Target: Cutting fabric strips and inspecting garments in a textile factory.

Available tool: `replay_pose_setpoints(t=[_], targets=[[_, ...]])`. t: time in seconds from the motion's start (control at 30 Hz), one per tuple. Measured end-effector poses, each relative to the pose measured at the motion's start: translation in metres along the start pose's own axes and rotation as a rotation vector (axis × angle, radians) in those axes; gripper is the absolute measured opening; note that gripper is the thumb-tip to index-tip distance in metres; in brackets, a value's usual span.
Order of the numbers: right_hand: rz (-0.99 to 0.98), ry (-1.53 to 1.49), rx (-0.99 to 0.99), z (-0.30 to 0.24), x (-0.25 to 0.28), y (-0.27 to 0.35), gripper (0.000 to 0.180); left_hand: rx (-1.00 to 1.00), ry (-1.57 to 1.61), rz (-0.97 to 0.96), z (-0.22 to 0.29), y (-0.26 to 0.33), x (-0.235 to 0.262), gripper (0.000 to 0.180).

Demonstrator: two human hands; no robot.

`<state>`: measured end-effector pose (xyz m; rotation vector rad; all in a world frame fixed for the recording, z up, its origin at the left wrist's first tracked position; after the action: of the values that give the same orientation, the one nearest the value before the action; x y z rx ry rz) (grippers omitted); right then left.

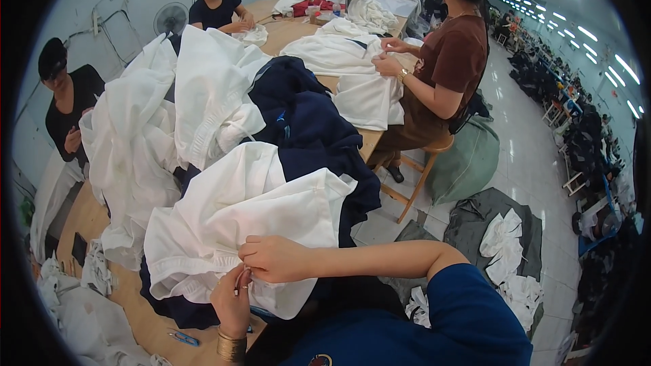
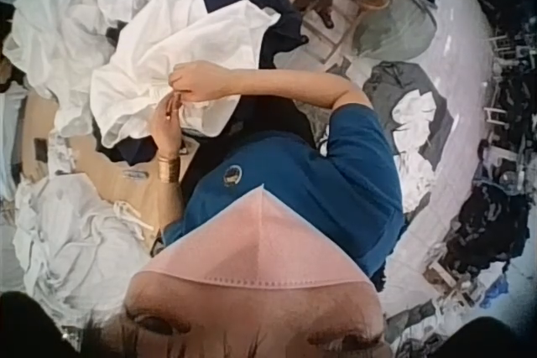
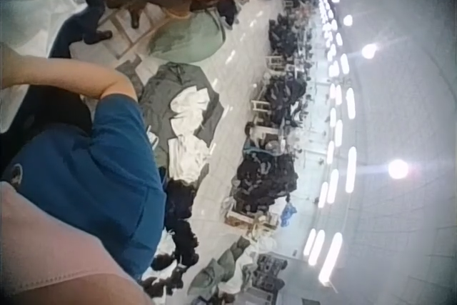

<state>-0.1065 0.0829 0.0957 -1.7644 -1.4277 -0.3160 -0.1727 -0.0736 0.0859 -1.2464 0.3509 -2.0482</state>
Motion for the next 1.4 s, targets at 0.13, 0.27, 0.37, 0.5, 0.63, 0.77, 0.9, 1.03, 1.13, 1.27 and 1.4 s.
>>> replay_pose_setpoints(t=[0.13, 0.27, 0.37, 0.5, 0.63, 0.77, 0.9, 1.03, 1.13, 1.27, 1.4], targets=[[0.011, 0.007, 0.026, 0.004, 0.002, 0.002, 0.006, -0.017, 0.029, 0.009, 0.002, 0.000, -0.001, 0.016], [0.030, 0.019, 0.006, 0.004, 0.001, 0.003, 0.006, -0.038, 0.011, 0.015, 0.004, 0.000, -0.003, 0.018], [0.017, 0.041, -0.005, 0.005, 0.001, 0.005, 0.006, -0.105, -0.030, -0.074, -0.001, 0.001, 0.002, 0.018], [0.070, 0.099, 0.056, 0.009, 0.001, 0.013, 0.008, -0.155, -0.009, -0.053, -0.005, 0.002, -0.003, 0.013], [0.122, 0.192, 0.120, 0.009, 0.000, 0.018, 0.010, 0.324, 0.474, -0.201, -0.003, -0.001, -0.004, 0.009], [0.180, 0.115, 0.088, 0.012, -0.006, 0.015, 0.018, 0.624, 1.074, -0.178, -0.011, -0.003, -0.010, 0.018], [0.159, -0.265, -0.108, 0.011, -0.003, 0.016, 0.021, 0.687, 1.145, 0.010, -0.012, -0.002, -0.019, 0.018], [0.233, -0.122, -0.017, 0.009, -0.002, 0.020, 0.018, 0.665, 1.118, 0.062, -0.010, -0.002, -0.023, 0.018], [0.205, -0.054, -0.046, 0.011, -0.001, 0.019, 0.014, 0.606, 0.987, 0.103, -0.008, -0.003, -0.024, 0.016], [0.059, -0.193, -0.244, 0.007, 0.012, 0.010, 0.012, 0.538, 0.863, 0.094, -0.006, -0.003, -0.020, 0.013], [-0.167, -0.105, -0.290, 0.017, 0.014, 0.002, 0.015, 0.529, 0.806, 0.021, -0.005, -0.002, -0.014, 0.012]])
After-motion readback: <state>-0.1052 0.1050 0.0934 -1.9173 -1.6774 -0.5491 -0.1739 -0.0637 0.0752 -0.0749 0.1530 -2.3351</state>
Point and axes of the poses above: each hand's wrist, its own y-axis away from the middle knuckle, its own x-axis out of the back of the hand, z = x × y, the point moved 1 cm from there along -y, towards the middle knuckle, and after that the axes turned 10 degrees about -x, right-handed, at the moved point
